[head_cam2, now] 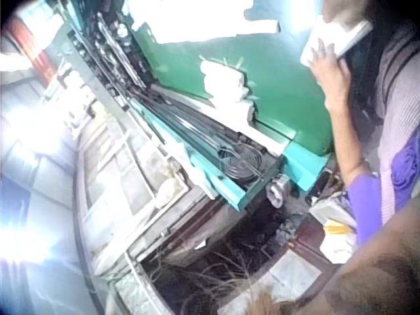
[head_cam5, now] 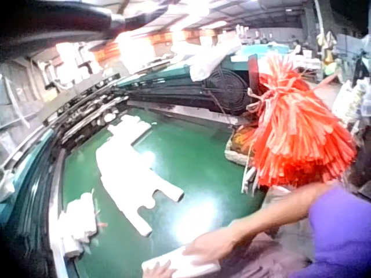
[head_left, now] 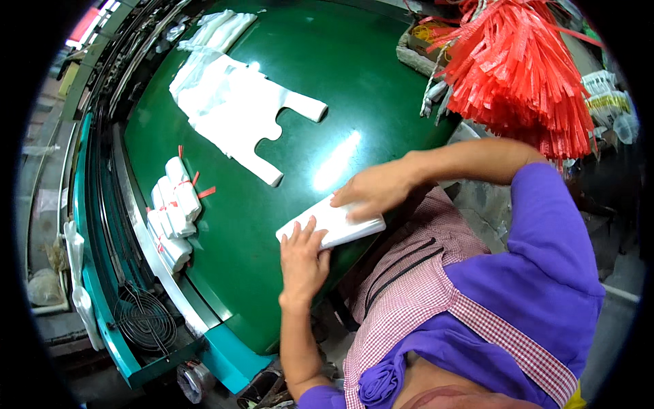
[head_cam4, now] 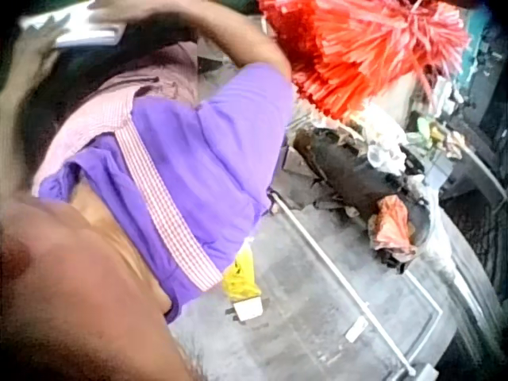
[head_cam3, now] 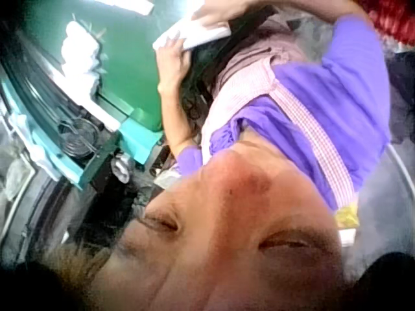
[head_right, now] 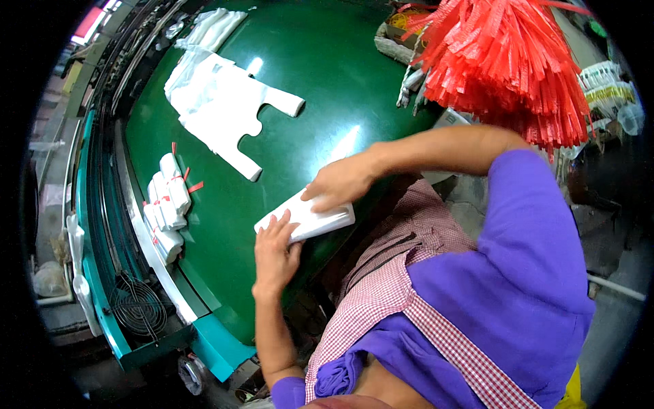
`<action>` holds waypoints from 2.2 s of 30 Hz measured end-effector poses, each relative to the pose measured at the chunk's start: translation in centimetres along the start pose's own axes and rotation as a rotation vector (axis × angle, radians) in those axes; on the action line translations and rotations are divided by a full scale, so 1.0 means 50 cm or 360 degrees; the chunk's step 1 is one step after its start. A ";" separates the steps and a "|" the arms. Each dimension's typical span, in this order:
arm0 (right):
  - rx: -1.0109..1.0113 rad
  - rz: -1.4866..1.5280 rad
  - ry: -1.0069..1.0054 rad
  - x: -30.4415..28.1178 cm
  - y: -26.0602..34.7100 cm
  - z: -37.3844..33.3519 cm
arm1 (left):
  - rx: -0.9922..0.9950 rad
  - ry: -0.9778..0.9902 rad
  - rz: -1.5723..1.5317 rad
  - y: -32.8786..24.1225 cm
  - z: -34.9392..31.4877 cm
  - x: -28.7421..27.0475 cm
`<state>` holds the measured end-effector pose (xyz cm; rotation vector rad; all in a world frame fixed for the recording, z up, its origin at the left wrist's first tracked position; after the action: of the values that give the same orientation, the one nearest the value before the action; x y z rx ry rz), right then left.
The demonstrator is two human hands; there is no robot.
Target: The person handles a yellow and white plastic bag, then moves to a green work surface to fold white plastic sheets and tie them with red strings. The person stacks the tied bundles on the surface.
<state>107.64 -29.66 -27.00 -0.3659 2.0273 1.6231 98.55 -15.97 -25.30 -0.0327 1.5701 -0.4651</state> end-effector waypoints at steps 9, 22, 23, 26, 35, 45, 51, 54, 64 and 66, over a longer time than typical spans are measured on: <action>0.0010 -0.0302 -0.0864 -0.022 -0.012 0.017 | -0.0419 -0.0075 0.0032 0.075 0.004 -0.038; -0.0054 0.1353 -0.3207 -0.332 -0.305 -0.288 | -0.0215 0.0207 -0.0719 -0.017 0.048 0.026; -0.0131 0.1193 -0.3147 -0.339 -0.272 -0.252 | 0.0007 -0.0005 -0.0606 -0.031 0.030 0.015; -0.0244 0.0653 -0.2660 -0.275 -0.160 -0.104 | -0.0650 -0.0112 -0.1500 0.022 -0.075 0.042; -0.0346 -0.0528 0.0383 0.178 0.148 -0.022 | -0.0603 -0.0360 -0.2411 0.098 -0.118 -0.011; -0.0110 0.1393 -0.0192 0.071 0.107 0.134 | -0.0182 -0.0492 -0.0288 0.049 -0.035 -0.027; -0.0598 -0.0461 -0.0554 0.104 0.123 0.118 | -0.0454 -0.0865 -0.1436 0.111 -0.098 0.009; -0.0915 -0.0719 -0.0900 0.085 0.166 0.085 | -0.0688 -0.0902 -0.1753 0.137 -0.087 0.020; 0.0076 0.1421 -0.0319 0.071 0.047 0.153 | -0.0127 -0.1063 -0.0545 0.043 -0.091 -0.025; -0.0361 0.0321 -0.0347 0.087 0.078 0.160 | 0.0461 -0.0854 0.0006 -0.016 -0.088 -0.016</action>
<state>103.83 -20.52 -27.36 -0.0590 1.7693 1.9318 94.18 -15.29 -24.38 0.0632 0.9687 -0.6187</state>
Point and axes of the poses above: each hand's wrist, its own z-axis towards the middle knuckle, its own x-axis out of the palm, y = z × x, the point moved 6 cm from there along z, towards the middle knuckle, and after that the axes turned 2 degrees about -y, right-handed, at the moved point
